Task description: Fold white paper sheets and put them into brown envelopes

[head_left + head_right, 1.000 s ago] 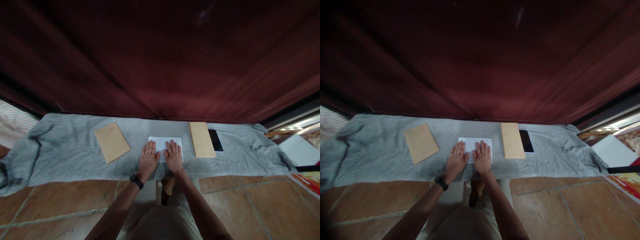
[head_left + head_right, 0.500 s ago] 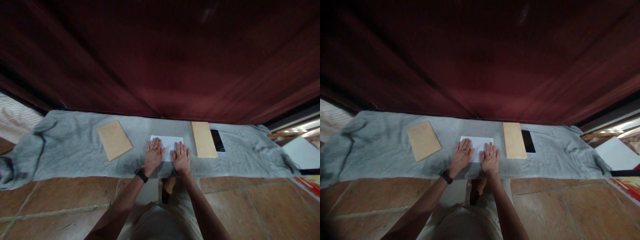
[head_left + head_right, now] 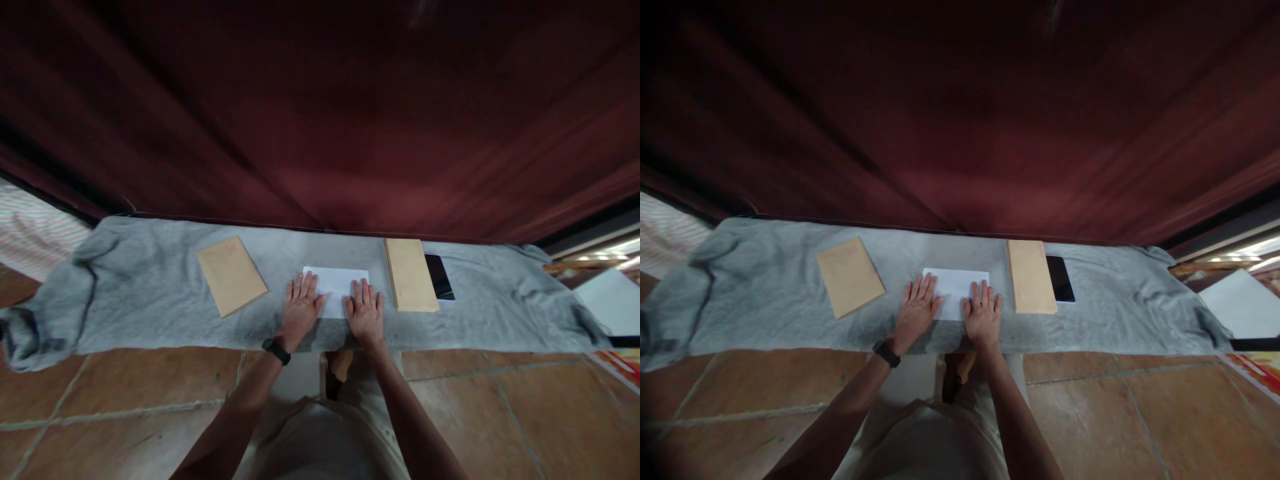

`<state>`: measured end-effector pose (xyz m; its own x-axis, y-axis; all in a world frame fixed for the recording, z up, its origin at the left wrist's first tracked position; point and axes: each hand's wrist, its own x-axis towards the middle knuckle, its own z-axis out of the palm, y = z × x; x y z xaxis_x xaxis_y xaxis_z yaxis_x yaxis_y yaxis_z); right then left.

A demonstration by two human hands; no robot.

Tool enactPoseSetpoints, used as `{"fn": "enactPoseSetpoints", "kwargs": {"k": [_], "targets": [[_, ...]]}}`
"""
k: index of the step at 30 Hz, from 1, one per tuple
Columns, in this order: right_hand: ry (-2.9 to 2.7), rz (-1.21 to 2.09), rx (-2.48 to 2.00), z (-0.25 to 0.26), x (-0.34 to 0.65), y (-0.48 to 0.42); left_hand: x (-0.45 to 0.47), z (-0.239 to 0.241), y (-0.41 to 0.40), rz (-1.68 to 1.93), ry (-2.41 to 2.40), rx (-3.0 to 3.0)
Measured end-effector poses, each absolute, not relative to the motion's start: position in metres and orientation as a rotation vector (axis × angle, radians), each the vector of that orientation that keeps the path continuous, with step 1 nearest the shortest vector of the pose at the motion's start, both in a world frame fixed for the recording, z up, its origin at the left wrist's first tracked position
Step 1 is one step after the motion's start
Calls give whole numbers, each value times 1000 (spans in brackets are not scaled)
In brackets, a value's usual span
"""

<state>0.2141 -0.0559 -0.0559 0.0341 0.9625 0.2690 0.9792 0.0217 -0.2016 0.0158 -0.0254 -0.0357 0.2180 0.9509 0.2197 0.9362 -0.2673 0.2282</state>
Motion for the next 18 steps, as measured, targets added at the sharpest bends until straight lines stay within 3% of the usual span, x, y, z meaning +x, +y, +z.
{"fn": "enactPoseSetpoints", "kwargs": {"k": [6,11,18], "targets": [[-1964,-46,-1998,-52,214,-56,17,-36,-33,545,1977,2359],[-1945,-50,-1980,-53,213,-57,29,-29,-54,410,1629,2586],[-1953,102,-2008,-45,228,-36,27,-29,-57,364,1561,2655]]}}
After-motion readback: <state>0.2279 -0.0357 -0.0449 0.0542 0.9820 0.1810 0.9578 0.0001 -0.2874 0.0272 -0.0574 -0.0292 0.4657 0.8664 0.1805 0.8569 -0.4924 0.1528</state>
